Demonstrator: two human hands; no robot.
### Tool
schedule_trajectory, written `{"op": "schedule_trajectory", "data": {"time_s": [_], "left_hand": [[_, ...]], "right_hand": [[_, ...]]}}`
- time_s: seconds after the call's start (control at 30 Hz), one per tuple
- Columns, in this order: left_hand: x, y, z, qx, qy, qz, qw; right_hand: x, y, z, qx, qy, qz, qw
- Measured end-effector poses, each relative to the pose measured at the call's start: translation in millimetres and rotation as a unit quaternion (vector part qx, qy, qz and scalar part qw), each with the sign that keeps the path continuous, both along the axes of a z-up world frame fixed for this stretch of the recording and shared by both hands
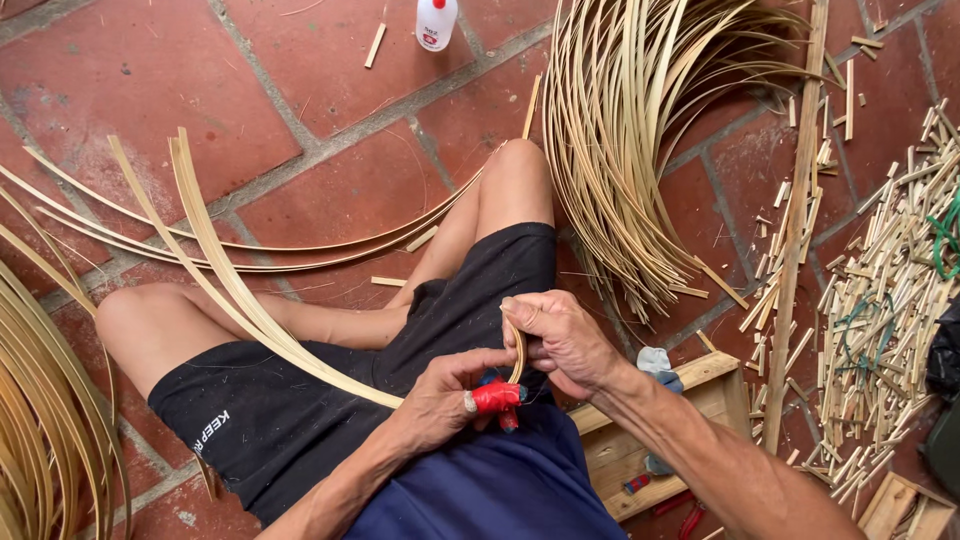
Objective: The person sits on a tiled floor and repeatedly applies glue to thin bamboo strips, then presses them into a growing circular bundle. The person handles the strips by hand and uses a small glue bottle, working continuously on the same assembly.
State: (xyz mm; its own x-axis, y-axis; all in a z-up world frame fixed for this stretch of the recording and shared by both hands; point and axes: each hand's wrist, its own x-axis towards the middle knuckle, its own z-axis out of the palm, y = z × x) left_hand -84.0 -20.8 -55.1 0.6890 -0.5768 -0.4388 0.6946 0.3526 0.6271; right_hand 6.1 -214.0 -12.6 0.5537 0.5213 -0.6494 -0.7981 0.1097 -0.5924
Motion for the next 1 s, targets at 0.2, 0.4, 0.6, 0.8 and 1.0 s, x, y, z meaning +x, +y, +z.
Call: {"op": "schedule_trajectory", "data": {"time_s": [0.2,0.4,0.6,0.8,1.0], "left_hand": [[4,3,3,0.032,-0.005,0.075,0.997],[2,-4,15,0.149,-0.191,0.075,0.967],[-9,-2,19,0.157,-0.301,0.082,0.937],[-10,3,27,0.174,-0.301,0.071,0.935],[-19,0,16,0.108,-0.247,0.078,0.960]], "right_hand": [[16,13,13,-0.053,-0.008,0.009,0.999],[7,24,27,0.040,-0.037,-0.046,0.997],[-18,29,17,0.039,0.003,-0.070,0.997],[-17,33,15,0.019,0.032,-0.047,0.998],[-10,35,11,0.040,0.016,-0.018,0.999]]}}
